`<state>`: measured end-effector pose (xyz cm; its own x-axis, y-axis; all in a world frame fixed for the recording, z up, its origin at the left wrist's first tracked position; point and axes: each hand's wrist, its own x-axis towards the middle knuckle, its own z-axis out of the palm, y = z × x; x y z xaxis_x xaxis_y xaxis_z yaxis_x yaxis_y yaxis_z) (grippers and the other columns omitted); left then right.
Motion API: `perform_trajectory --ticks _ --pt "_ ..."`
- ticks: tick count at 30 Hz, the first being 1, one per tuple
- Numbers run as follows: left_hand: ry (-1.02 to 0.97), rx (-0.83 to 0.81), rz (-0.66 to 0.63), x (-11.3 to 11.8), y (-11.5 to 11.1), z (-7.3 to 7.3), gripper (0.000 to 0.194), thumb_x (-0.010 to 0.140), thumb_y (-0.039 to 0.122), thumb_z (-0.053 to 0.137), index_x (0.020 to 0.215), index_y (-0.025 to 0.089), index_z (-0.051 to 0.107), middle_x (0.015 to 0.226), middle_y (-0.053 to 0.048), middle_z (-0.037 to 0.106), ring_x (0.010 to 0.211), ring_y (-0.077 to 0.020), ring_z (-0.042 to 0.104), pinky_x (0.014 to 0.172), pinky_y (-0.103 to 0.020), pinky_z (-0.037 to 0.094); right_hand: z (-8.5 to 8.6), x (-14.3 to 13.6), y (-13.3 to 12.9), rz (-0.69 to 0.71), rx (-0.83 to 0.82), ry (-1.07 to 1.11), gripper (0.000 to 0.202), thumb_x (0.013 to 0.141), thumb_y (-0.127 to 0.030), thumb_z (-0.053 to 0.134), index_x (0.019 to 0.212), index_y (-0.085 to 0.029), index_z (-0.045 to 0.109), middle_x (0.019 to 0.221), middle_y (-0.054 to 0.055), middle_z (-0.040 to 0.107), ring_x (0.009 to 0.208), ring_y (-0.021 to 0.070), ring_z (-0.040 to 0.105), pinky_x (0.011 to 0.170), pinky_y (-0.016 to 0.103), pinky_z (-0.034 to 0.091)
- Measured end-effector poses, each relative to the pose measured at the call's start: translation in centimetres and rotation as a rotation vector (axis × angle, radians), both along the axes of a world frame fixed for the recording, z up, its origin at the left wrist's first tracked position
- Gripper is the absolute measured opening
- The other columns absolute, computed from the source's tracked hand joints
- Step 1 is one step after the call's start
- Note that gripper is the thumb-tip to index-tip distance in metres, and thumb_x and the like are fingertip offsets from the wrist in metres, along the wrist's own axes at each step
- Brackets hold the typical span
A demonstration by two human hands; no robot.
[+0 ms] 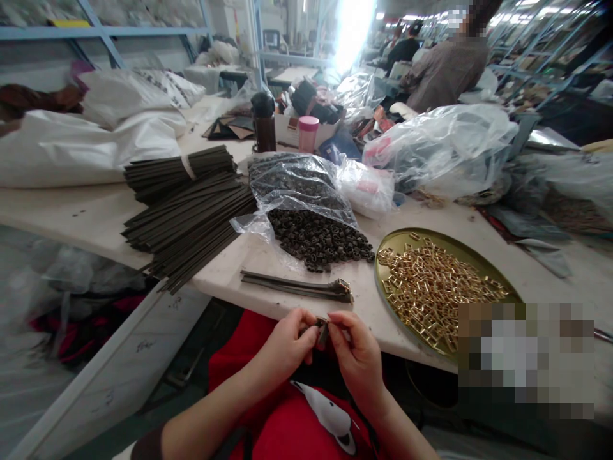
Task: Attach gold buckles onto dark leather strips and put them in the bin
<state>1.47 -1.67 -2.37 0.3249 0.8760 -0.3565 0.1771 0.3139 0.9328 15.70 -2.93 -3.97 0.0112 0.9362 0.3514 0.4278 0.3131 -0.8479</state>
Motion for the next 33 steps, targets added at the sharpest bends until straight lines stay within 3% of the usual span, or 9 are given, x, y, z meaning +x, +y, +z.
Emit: perform_trajectory --ticks 4,8,14,18,21,24,28,30,33 --pt "-0.042 0.059 0.044 0.1 -0.3 -0.2 0.020 0.082 0.026 0.042 0.101 0.019 0.037 0.066 0.005 0.052 0.044 -0.0066 0.044 0.043 -0.018 0.032 -0.1 -0.2 0.0 0.013 -0.015 -0.003 0.012 0.084 -0.020 0.049 0.093 -0.022 0.056 0.082 0.002 0.062 0.074 0.0128 0.059 0.066 0.025 0.049" --pt "0.083 0.202 -0.015 -0.4 -0.5 0.6 0.040 0.084 0.022 0.040 0.123 0.018 0.035 0.068 0.003 0.053 0.063 -0.0112 0.051 0.064 -0.024 0.041 -0.5 -0.2 0.1 0.068 -0.115 0.049 0.017 0.085 -0.024 0.045 0.099 -0.021 0.056 0.083 0.003 0.062 0.069 0.0124 0.058 0.062 0.025 0.049" --pt "0.133 0.228 -0.097 -0.8 -1.0 0.5 0.049 0.084 0.022 0.040 0.133 0.019 0.036 0.078 0.000 0.059 0.072 -0.0132 0.053 0.073 -0.026 0.041 -0.8 -0.5 -0.2 0.097 -0.238 0.180 0.019 0.086 -0.029 0.044 0.098 -0.021 0.056 0.083 0.004 0.061 0.070 0.0130 0.058 0.062 0.025 0.049" --pt "0.170 0.240 -0.110 -0.9 -0.9 0.9 0.043 0.083 0.025 0.043 0.125 0.017 0.046 0.072 0.000 0.059 0.067 -0.0134 0.053 0.069 -0.024 0.040 -0.2 -1.0 -0.5 0.096 -0.307 0.353 0.019 0.083 -0.034 0.048 0.094 -0.020 0.055 0.078 0.002 0.061 0.064 0.0117 0.057 0.058 0.024 0.049" --pt "0.184 0.273 -0.128 -1.1 -0.8 1.8 0.030 0.084 0.029 0.044 0.106 0.017 0.059 0.074 0.000 0.060 0.064 -0.0130 0.051 0.065 -0.023 0.039 0.0 -1.4 -0.7 0.086 -0.333 0.449 0.020 0.081 -0.035 0.053 0.094 -0.020 0.054 0.073 0.000 0.059 0.063 0.0110 0.055 0.057 0.023 0.048" --pt "0.190 0.289 -0.102 -1.4 -0.5 2.4 0.025 0.083 0.033 0.045 0.088 0.015 0.061 0.067 0.001 0.056 0.060 -0.0122 0.049 0.059 -0.022 0.037 0.1 -1.1 0.1 0.100 -0.328 0.451 0.023 0.078 -0.035 0.056 0.095 -0.020 0.053 0.072 -0.002 0.056 0.063 0.0109 0.054 0.058 0.023 0.047" --pt "0.131 0.242 -0.017 -1.9 0.3 1.8 0.027 0.083 0.039 0.045 0.080 0.015 0.057 0.052 0.006 0.044 0.051 -0.0100 0.042 0.053 -0.021 0.033 1.1 0.7 4.0 0.095 -0.217 0.141 0.021 0.081 -0.037 0.051 0.088 -0.018 0.056 0.072 0.001 0.058 0.066 0.0134 0.056 0.062 0.026 0.046" --pt "0.087 0.211 0.024 -2.0 0.9 1.0 0.028 0.083 0.041 0.046 0.082 0.015 0.056 0.049 0.007 0.041 0.049 -0.0090 0.039 0.051 -0.020 0.031 1.6 1.5 6.8 0.043 -0.142 -0.121 0.021 0.083 -0.035 0.046 0.082 -0.018 0.057 0.074 0.002 0.060 0.070 0.0152 0.056 0.066 0.028 0.045" --pt "0.036 0.183 0.054 -2.0 1.7 -0.1 0.030 0.082 0.044 0.046 0.081 0.015 0.054 0.049 0.008 0.040 0.046 -0.0081 0.036 0.048 -0.020 0.029 1.6 1.5 10.5 -0.017 -0.174 -0.632 0.016 0.082 -0.028 0.046 0.081 -0.018 0.057 0.082 0.005 0.062 0.076 0.0165 0.058 0.069 0.028 0.042"
